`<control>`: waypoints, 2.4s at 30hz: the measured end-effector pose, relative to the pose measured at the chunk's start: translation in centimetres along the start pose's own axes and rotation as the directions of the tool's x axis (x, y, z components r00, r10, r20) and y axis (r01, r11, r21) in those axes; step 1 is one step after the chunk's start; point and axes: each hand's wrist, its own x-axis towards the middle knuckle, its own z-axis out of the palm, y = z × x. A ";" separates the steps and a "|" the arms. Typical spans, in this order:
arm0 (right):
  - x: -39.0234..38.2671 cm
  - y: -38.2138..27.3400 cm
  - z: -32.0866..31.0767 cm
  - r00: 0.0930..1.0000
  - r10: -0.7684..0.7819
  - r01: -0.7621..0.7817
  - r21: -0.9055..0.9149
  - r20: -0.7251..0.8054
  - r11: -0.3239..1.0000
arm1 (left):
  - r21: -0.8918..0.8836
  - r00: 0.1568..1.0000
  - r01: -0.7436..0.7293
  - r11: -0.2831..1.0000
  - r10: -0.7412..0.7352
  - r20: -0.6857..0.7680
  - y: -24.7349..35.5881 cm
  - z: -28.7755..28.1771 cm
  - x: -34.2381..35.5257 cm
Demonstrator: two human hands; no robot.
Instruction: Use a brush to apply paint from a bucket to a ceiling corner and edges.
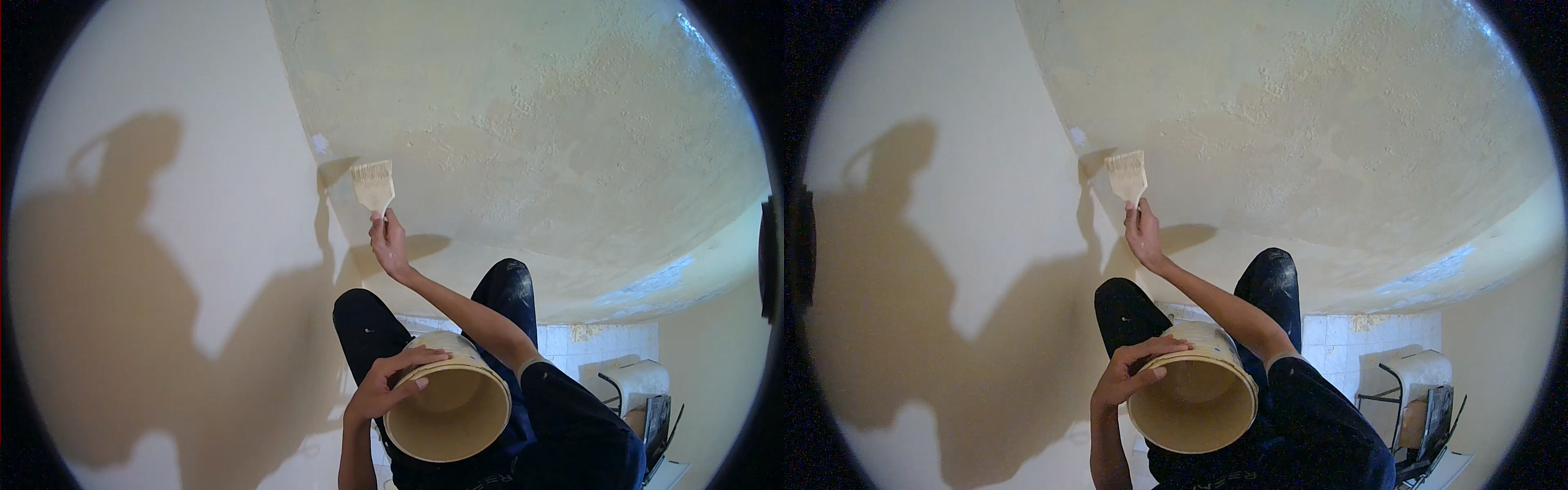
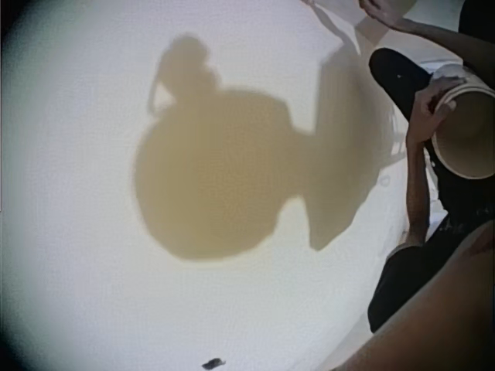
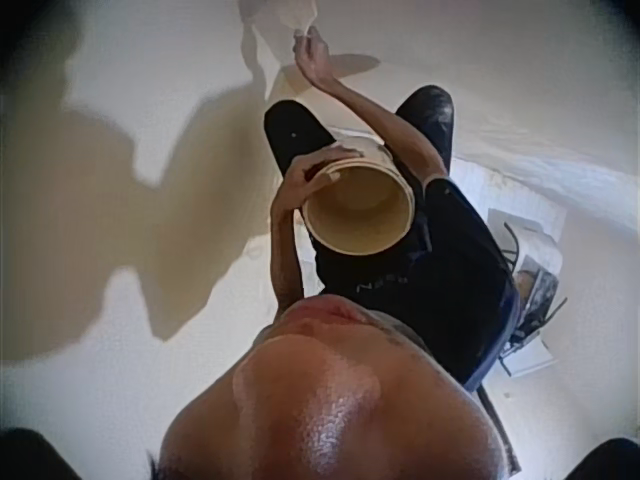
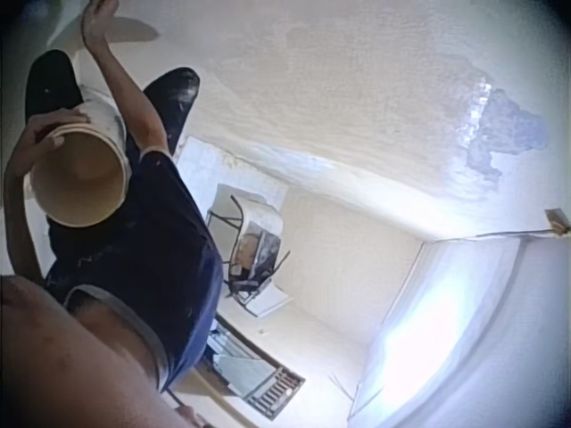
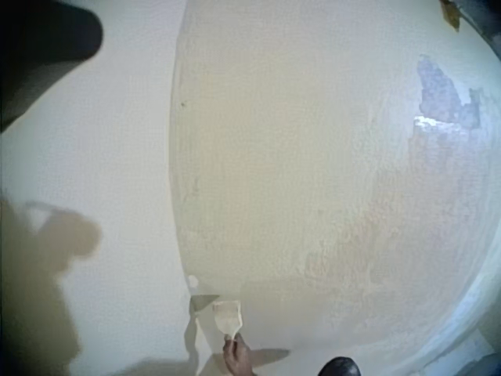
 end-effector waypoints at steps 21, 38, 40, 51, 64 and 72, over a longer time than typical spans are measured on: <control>4.2 -1.5 1.3 0.997 -0.053 0.060 0.164 -0.047 0.985 | -0.027 0.993 0.051 0.998 -0.054 -0.104 0.1 -0.8 0.4; 4.9 0.7 -0.1 0.996 0.031 -0.042 0.137 0.078 0.990 | -0.050 0.995 0.041 0.998 -0.045 -0.084 -0.3 -0.8 1.5; 4.1 1.9 -0.1 0.979 0.164 -0.183 0.172 0.119 0.968 | -0.051 0.996 0.033 0.998 -0.037 -0.082 -0.2 -0.8 1.7; 2.0 0.8 -1.1 0.984 0.012 -0.022 0.052 0.178 0.998 | -0.041 0.995 0.049 0.998 -0.052 -0.082 -0.4 -1.2 1.6; -3.1 7.5 -3.4 0.821 0.525 -0.535 -0.018 0.224 0.845 | -0.044 0.991 0.104 0.994 -0.107 -0.083 -0.3 -0.2 2.3; 5.6 0.8 -1.0 0.985 0.013 -0.006 -0.038 0.170 0.999 | -0.033 0.990 0.106 0.994 -0.109 -0.092 -0.3 -0.3 2.6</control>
